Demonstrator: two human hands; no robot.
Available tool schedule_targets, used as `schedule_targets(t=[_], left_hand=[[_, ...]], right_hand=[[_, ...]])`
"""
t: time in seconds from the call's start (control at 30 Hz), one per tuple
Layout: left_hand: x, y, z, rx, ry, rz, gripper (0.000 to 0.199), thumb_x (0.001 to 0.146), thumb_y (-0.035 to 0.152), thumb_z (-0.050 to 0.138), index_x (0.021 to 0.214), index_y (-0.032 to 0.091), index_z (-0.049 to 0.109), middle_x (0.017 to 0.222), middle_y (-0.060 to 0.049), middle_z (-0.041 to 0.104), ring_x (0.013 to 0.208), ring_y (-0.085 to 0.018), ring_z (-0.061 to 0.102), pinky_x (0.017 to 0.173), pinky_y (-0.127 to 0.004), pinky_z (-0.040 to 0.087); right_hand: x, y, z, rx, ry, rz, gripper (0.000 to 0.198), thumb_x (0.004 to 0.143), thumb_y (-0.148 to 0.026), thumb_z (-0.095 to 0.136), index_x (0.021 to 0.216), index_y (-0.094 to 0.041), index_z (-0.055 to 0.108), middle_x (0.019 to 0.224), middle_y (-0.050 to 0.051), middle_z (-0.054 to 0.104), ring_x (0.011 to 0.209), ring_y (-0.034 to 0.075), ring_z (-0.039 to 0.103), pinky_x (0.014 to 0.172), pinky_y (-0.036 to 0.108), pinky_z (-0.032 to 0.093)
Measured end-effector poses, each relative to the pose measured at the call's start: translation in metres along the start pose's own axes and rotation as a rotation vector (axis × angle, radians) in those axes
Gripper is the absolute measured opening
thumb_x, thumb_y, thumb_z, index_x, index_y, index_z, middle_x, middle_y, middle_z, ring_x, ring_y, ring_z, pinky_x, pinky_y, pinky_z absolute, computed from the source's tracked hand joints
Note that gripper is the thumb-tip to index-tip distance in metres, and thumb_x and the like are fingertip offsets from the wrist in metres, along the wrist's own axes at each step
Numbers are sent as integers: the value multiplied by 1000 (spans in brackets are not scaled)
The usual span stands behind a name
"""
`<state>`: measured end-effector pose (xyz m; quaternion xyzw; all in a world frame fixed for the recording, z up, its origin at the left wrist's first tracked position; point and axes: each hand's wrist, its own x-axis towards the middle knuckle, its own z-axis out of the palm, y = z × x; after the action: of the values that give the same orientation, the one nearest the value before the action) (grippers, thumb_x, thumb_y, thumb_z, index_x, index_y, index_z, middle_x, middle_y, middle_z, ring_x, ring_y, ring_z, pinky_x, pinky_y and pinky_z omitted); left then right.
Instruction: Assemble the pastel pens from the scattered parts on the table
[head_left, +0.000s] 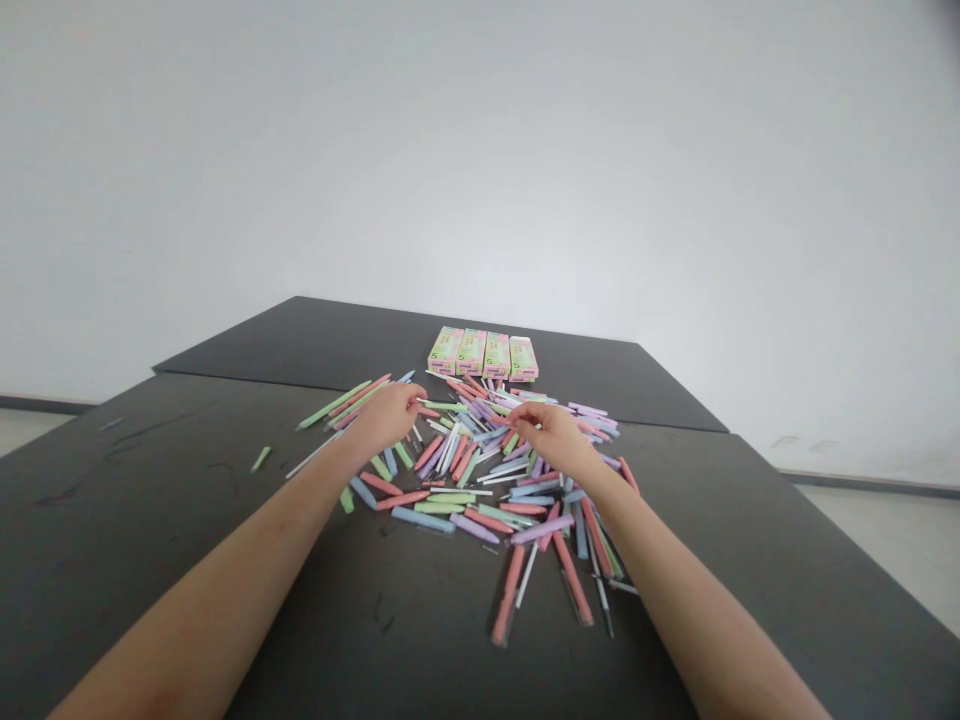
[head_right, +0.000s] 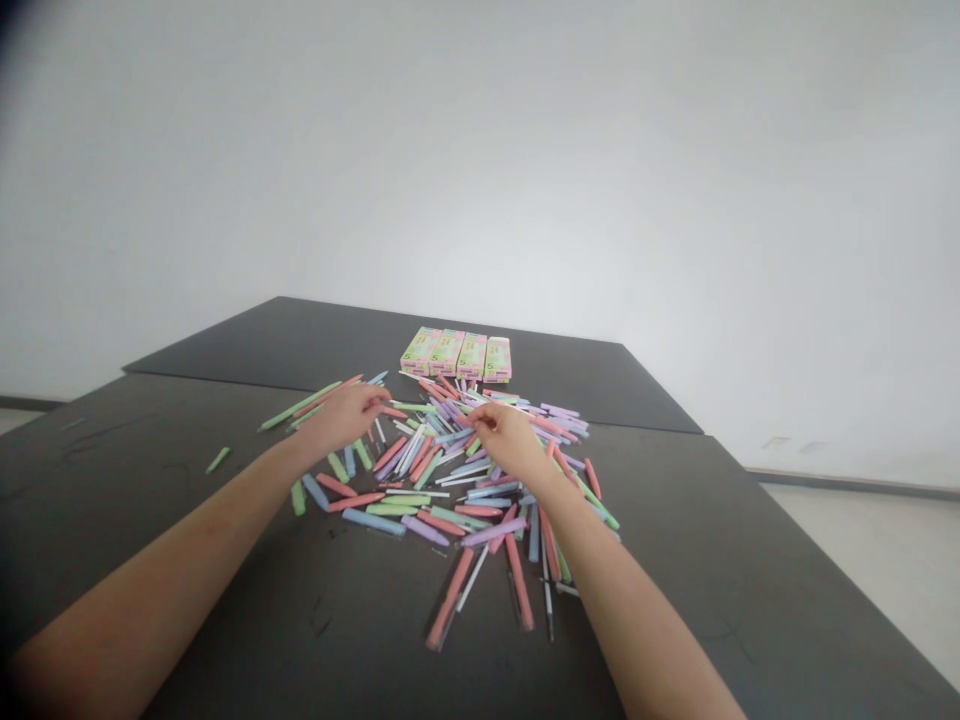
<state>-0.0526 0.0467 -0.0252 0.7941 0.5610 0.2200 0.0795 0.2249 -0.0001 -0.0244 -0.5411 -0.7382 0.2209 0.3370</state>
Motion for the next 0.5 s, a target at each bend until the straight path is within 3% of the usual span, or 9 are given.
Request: schedule_targets(t=[0.23, 0.37, 0.5], left_hand=[[-1, -2, 6, -7, -12, 69, 31, 82, 16, 46, 99, 17, 72, 95, -10, 73, 85, -21, 67, 80, -29, 49], [0, -3, 11, 6, -24, 94, 31, 85, 19, 45, 99, 17, 73, 99, -10, 73, 88, -22, 67, 83, -30, 49], [1, -6, 12, -2, 4, 92, 32, 84, 17, 44, 100, 16, 72, 99, -11, 73, 90, -23, 67, 82, -31, 49]], right_hand=[[4, 1, 12, -274, -121, -135, 47, 78, -2, 42, 114, -15, 70, 113, 11, 71, 103, 22, 65, 91, 33, 47], [14, 4, 25, -371, -184, -162, 42, 80, -5, 47, 113, -14, 70, 118, 12, 69, 110, 24, 63, 98, 34, 44], [22, 3, 36, -449, -229, -211, 30, 82, -11, 53, 106, -15, 72, 111, 13, 71, 104, 23, 63, 94, 33, 44]])
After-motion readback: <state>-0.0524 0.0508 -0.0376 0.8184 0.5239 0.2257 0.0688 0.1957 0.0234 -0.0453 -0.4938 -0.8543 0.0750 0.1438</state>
